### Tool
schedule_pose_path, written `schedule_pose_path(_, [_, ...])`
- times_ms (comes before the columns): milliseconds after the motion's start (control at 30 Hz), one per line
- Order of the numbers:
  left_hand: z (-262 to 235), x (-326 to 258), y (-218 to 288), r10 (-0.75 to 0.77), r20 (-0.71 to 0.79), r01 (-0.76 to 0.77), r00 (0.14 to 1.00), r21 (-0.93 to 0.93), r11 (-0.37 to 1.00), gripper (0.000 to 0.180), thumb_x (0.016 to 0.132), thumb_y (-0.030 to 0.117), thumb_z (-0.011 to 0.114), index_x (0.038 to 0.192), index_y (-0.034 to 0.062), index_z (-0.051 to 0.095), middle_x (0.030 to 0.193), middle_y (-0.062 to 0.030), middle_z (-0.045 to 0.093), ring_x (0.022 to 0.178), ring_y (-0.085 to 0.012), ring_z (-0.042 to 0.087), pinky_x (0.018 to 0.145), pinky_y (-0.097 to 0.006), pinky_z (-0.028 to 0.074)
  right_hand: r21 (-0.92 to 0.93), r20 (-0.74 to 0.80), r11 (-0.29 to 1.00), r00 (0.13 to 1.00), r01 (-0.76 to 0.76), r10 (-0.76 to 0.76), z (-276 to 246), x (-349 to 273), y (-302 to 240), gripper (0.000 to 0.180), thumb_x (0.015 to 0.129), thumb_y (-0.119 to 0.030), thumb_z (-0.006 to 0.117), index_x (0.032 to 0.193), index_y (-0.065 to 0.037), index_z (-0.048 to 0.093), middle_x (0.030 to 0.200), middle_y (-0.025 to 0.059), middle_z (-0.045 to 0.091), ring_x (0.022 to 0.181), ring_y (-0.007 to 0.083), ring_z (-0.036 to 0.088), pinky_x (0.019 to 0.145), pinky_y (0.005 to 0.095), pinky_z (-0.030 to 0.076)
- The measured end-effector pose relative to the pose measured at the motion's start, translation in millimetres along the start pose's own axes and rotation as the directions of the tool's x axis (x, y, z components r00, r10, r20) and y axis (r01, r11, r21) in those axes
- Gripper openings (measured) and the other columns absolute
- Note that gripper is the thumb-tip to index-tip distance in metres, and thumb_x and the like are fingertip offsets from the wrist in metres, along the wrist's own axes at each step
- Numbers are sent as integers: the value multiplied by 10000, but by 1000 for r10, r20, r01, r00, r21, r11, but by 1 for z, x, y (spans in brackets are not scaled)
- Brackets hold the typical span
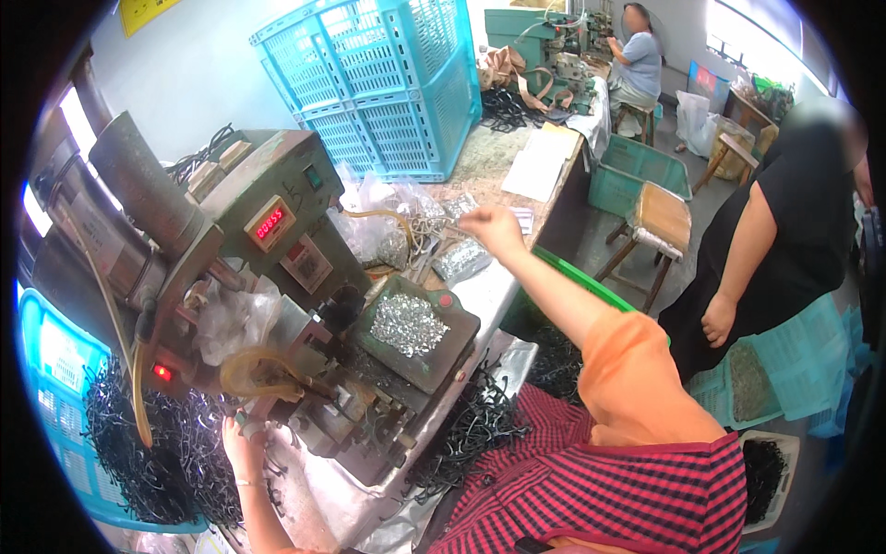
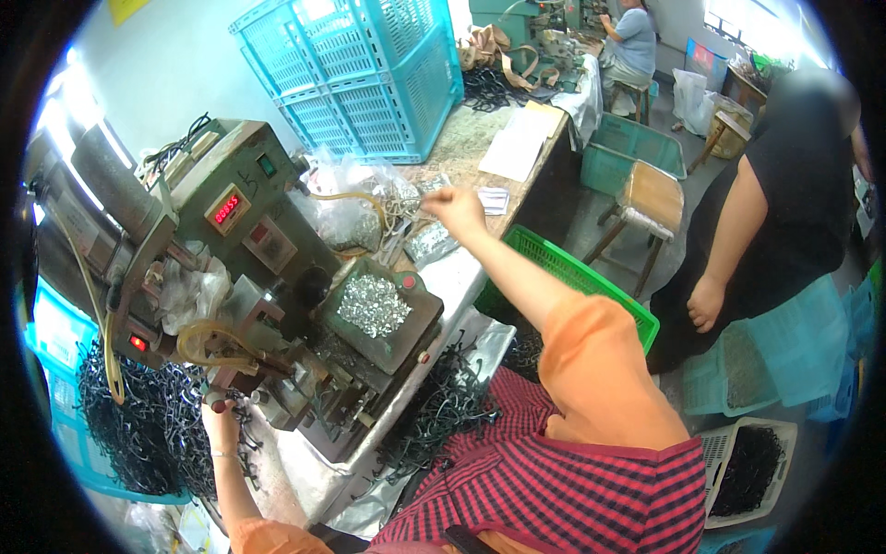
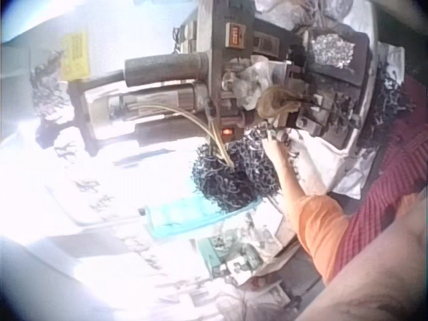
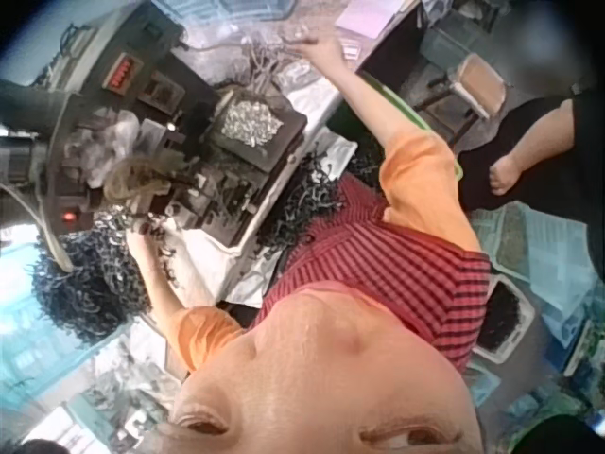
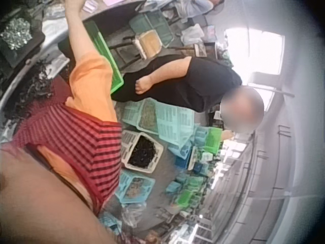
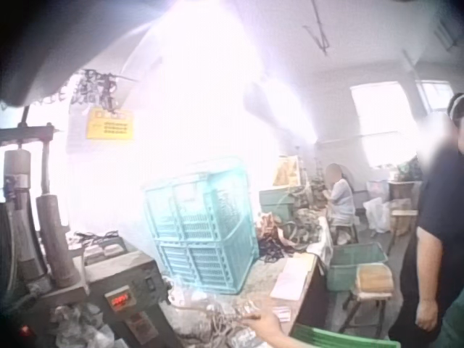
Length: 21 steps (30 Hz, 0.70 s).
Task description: The person repeatedly picks small metal hooks and shiny cylindrical parts, places them into a press machine, and removes the assembled units. The person also uses a brush to clear debris from the machine bed and occasionally adjusts the parts before pressing.
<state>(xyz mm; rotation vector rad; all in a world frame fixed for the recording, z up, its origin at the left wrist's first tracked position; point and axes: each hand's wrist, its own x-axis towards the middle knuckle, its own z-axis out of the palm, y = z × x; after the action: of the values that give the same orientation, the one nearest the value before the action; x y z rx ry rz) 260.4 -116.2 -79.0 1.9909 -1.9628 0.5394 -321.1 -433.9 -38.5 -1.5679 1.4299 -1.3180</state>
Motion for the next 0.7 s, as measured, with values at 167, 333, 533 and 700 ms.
schedule_pose_path(167, [-30, -17, 32, -5, 198, 22, 980, -84, 996, 221, 688, -41, 668, 865, 20, 786, 1294, -239, 663, 1083, -407, 643, 928, -436, 520, 222, 163, 975, 987, -23, -14, 11, -87, -17, 164, 836, -102, 785, 979, -23, 792, 919, 50, 777, 851, 120, 703, 800, 278, 550])
schedule_pose_path(333, [-71, -23, 87, -12, 435, 34, 901, -43, 999, 296, 629, 78, 847, 916, 72, 776, 1456, -208, 562, 1205, -444, 555, 1057, -467, 470, 370, 390, 901, 841, 229, -374, 41, -132, -119, 170, 831, -63, 738, 996, -27, 764, 936, 58, 766, 897, 142, 706, 837, 291, 545])
schedule_pose_path(533, [-45, -39, 96, -93, 69, 94, 993, -18, 995, 308, 833, 33, 695, 1137, 74, 727, 1496, -187, 543, 1266, -477, 537, 1112, -532, 421, 554, 321, 833, 920, 9, -223, 66, -105, -138, 452, 795, -33, 750, 1235, -27, 649, 908, 67, 725, 871, 133, 682, 843, 290, 538])
schedule_pose_path(700, [-37, -55, 89, -362, -469, 228, 805, -318, 920, 290, 1045, 24, 499, 1296, -40, 628, 1240, -190, 687, 1115, -324, 672, 985, -367, 511, 492, 496, 870, 814, 24, -303, 85, -163, -160, 533, 778, -24, 735, 1292, -30, 592, 912, 90, 712, 860, 154, 676, 858, 303, 533])
